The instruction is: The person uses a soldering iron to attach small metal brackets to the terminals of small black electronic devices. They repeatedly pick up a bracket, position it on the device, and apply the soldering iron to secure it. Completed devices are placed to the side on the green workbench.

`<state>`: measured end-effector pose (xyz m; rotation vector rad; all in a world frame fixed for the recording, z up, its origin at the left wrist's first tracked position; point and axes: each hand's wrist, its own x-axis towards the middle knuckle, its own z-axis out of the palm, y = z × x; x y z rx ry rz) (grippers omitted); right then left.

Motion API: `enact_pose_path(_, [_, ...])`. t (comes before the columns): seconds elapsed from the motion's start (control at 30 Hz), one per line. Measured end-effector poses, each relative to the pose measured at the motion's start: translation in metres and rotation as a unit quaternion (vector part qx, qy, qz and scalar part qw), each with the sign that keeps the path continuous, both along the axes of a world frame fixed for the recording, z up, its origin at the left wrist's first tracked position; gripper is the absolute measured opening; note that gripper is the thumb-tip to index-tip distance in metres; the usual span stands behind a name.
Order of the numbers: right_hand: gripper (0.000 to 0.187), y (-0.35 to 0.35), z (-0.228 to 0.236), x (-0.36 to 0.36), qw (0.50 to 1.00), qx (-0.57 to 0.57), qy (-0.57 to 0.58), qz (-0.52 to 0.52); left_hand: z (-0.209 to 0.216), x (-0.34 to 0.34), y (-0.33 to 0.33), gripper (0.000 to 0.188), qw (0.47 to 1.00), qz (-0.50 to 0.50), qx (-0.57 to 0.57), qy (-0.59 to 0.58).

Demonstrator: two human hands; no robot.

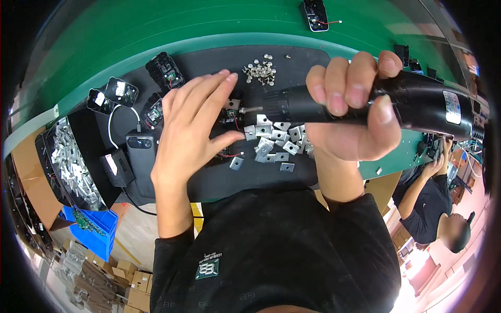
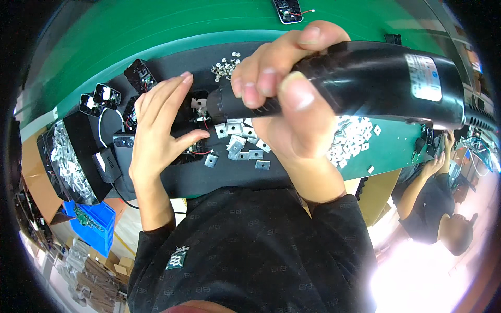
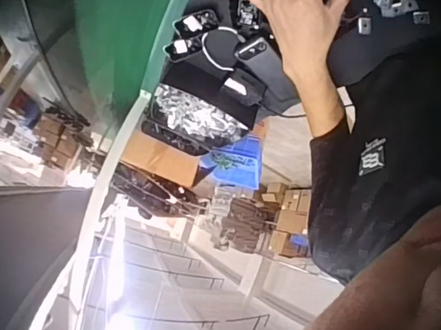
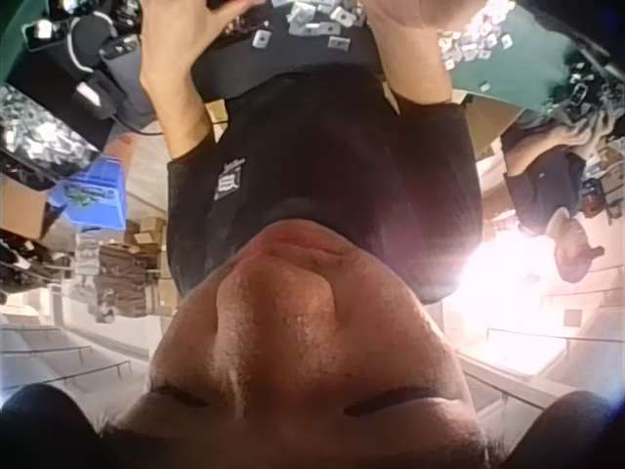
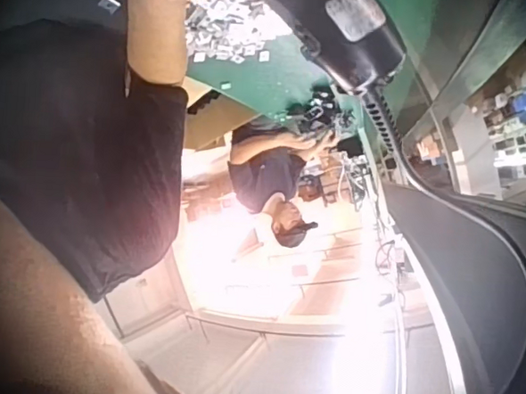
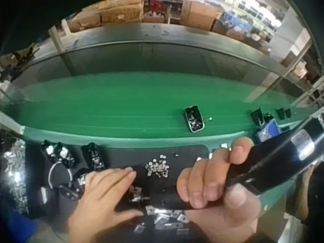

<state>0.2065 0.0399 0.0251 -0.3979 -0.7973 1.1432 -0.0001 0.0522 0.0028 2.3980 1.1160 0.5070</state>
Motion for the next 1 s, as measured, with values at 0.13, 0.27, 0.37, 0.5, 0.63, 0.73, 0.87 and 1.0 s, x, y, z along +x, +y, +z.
enact_pose_path(0.13, [0.037,0.002,-0.008,-0.01,0.995,-0.039,-0.079,-0.051,-0.012,-0.003,-0.001,0.087,0.998,0.0,-0.036,0.06])
enact_pose_path(0.27, [0.037,0.005,-0.016,-0.02,0.991,-0.037,-0.115,-0.055,-0.016,0.001,0.001,0.078,0.998,0.015,-0.051,0.036])
enact_pose_path(0.37, [0.036,0.007,-0.017,-0.024,0.987,-0.042,-0.138,-0.074,-0.017,0.004,0.002,0.076,0.998,0.021,-0.042,0.035])
enact_pose_path(0.5, [0.036,0.009,-0.019,-0.024,0.985,-0.047,-0.144,-0.083,-0.015,0.007,0.002,0.072,0.999,0.026,-0.031,0.026])
enact_pose_path(0.63, [0.036,0.011,-0.022,-0.025,0.984,-0.055,-0.149,-0.079,-0.017,0.007,0.003,0.072,0.999,0.025,-0.036,0.032])
enact_pose_path(0.73, [0.032,0.012,-0.024,-0.025,0.986,-0.054,-0.145,-0.06,-0.017,0.006,0.005,0.072,0.998,0.024,-0.048,0.035])
enact_pose_path(0.87, [0.031,0.011,-0.027,-0.026,0.984,-0.029,-0.174,-0.015,-0.015,0.007,0.009,0.069,0.999,0.016,-0.037,0.023])
enact_pose_path(1.0, [0.032,0.017,-0.026,-0.03,0.978,-0.035,-0.203,-0.024,-0.016,0.008,0.011,0.067,0.999,0.01,-0.032,0.009])
